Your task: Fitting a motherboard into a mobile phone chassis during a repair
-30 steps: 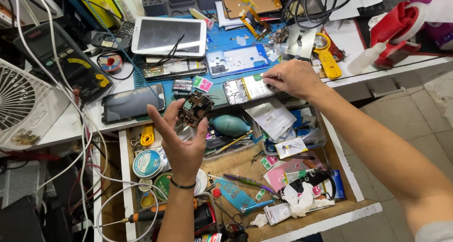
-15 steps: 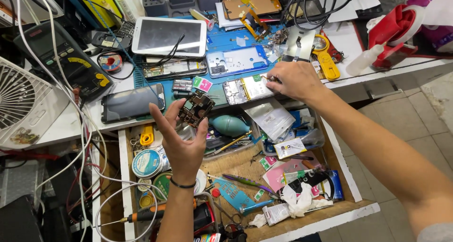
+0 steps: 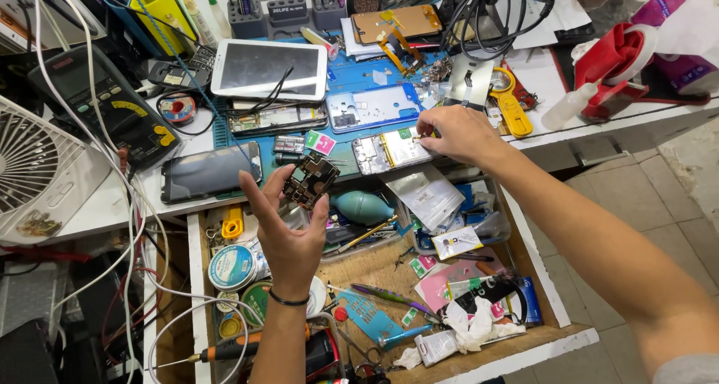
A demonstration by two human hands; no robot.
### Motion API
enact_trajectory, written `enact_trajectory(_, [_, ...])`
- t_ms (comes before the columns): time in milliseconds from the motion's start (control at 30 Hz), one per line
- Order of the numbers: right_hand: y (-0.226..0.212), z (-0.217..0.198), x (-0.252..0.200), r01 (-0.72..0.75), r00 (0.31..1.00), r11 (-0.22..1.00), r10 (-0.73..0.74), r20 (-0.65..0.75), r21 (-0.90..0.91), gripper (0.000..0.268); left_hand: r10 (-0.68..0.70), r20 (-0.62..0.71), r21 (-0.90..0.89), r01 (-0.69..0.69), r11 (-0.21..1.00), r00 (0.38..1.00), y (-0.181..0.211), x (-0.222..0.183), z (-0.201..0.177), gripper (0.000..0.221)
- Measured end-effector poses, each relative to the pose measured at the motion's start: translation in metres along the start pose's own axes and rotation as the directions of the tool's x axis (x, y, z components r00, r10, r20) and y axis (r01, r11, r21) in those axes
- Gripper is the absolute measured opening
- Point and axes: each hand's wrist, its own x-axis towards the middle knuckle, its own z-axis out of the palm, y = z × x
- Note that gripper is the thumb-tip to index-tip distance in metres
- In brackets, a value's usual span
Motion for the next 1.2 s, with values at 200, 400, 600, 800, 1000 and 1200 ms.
enact_trajectory(200, [0.007,0.007,0.006,0.018,1.0,1.0,-0.018,0.008,0.008,0.016,-0.024,0.007,0.001,0.024,1.0,1.0,-0.004,-0.001,0.001,0.12])
enact_trajectory(400, [-0.012,-0.008,0.003,-0.039,0.996,0.999,0.036,0.076,0.033,0.019,0.027,0.055,0.04,-0.029,0.999,0.998,0.003,-0.002,-0.006,0.118])
enact_trajectory(600, [-0.009,-0.001,0.007,0.018,0.997,0.995,-0.01,0.079,-0.094,0.027,0.01,0.055,0.044,-0.013,0.999,0.998,0.002,-0.003,-0.005,0.119])
enact_trajectory(800, [-0.013,-0.005,0.007,0.002,0.995,0.995,0.008,0.099,-0.102,0.012,0.012,0.054,0.039,-0.014,0.999,0.998,0.001,-0.002,-0.006,0.119])
enact_trajectory(1000, [-0.024,-0.015,0.009,-0.065,0.978,0.995,0.078,0.194,-0.07,0.011,0.005,0.057,0.035,-0.007,0.999,0.998,0.003,-0.002,-0.006,0.118])
enact_trajectory(1200, [-0.026,-0.016,0.009,-0.078,0.978,0.993,0.093,0.186,-0.086,0.016,0.003,0.051,0.037,-0.004,0.999,0.999,0.003,-0.002,-0.007,0.118])
